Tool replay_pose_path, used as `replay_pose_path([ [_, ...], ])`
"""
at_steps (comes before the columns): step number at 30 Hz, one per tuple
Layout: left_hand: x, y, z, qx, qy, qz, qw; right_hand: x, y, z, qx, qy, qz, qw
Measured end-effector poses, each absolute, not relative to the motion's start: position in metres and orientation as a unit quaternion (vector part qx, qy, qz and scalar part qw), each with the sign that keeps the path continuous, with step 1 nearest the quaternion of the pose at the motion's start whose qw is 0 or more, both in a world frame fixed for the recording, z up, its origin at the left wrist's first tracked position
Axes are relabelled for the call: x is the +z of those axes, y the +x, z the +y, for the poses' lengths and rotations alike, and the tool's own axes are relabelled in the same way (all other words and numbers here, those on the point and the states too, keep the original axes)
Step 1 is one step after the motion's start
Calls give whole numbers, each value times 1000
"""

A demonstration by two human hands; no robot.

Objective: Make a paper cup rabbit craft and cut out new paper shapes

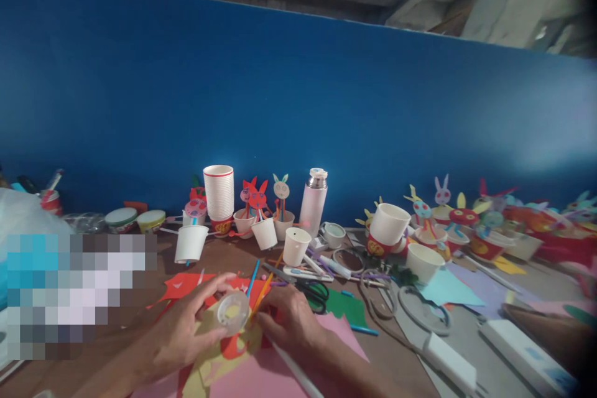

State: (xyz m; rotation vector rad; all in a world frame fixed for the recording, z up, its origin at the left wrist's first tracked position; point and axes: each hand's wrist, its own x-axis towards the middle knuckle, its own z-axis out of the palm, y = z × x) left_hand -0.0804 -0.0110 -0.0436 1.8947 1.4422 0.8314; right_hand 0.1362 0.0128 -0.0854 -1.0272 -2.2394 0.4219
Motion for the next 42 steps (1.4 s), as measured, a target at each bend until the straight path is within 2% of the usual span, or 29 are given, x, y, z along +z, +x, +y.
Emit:
replay_pose_path([
  [12, -79, -81, -27, 310, 705, 553, 317, -90, 136, 12, 132, -403, -850, 313],
  [21, -101, -87, -31, 291, 758, 539, 224, -90, 137, 11, 152, -407, -844, 315],
  [28, -100, -86, -35, 287, 754, 563, 181, -92, 136, 13, 168, -405, -845, 307],
  [42, -93, -82, -37, 289, 768, 535, 199, -96, 136, 17, 178, -406, -842, 307],
])
